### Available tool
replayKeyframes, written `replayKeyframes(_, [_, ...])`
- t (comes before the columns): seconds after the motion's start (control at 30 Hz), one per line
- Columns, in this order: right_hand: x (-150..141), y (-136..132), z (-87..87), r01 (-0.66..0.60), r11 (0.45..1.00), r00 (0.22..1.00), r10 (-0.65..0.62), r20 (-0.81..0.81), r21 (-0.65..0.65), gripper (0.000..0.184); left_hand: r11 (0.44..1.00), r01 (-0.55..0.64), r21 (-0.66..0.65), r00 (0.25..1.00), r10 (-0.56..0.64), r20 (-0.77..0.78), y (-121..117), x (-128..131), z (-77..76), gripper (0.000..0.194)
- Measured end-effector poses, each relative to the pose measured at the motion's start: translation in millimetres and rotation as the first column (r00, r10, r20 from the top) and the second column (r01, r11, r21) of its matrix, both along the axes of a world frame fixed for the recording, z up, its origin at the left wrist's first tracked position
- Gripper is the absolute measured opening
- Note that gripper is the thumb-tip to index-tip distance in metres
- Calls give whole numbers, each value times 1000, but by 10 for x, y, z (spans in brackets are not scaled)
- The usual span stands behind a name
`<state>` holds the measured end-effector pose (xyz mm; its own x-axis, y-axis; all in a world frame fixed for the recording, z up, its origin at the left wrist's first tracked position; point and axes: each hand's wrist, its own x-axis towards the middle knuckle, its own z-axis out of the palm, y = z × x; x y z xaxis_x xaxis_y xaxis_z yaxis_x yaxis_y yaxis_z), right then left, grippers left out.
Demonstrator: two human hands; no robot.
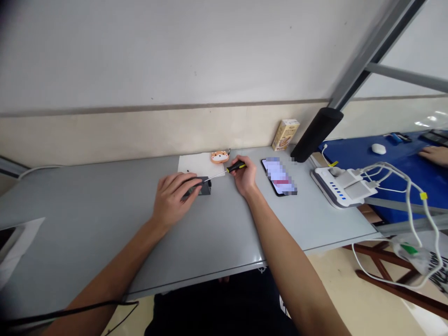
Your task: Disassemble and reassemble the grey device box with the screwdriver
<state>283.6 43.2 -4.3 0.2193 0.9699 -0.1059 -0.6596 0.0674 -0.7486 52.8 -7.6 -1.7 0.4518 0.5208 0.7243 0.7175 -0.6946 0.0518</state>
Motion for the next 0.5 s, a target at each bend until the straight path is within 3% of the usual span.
replayKeyframes(0.5, [13,11,-7,-6,1000,1000,6,17,23,15,997,-1,79,995,9,-101,3,-10,23,21])
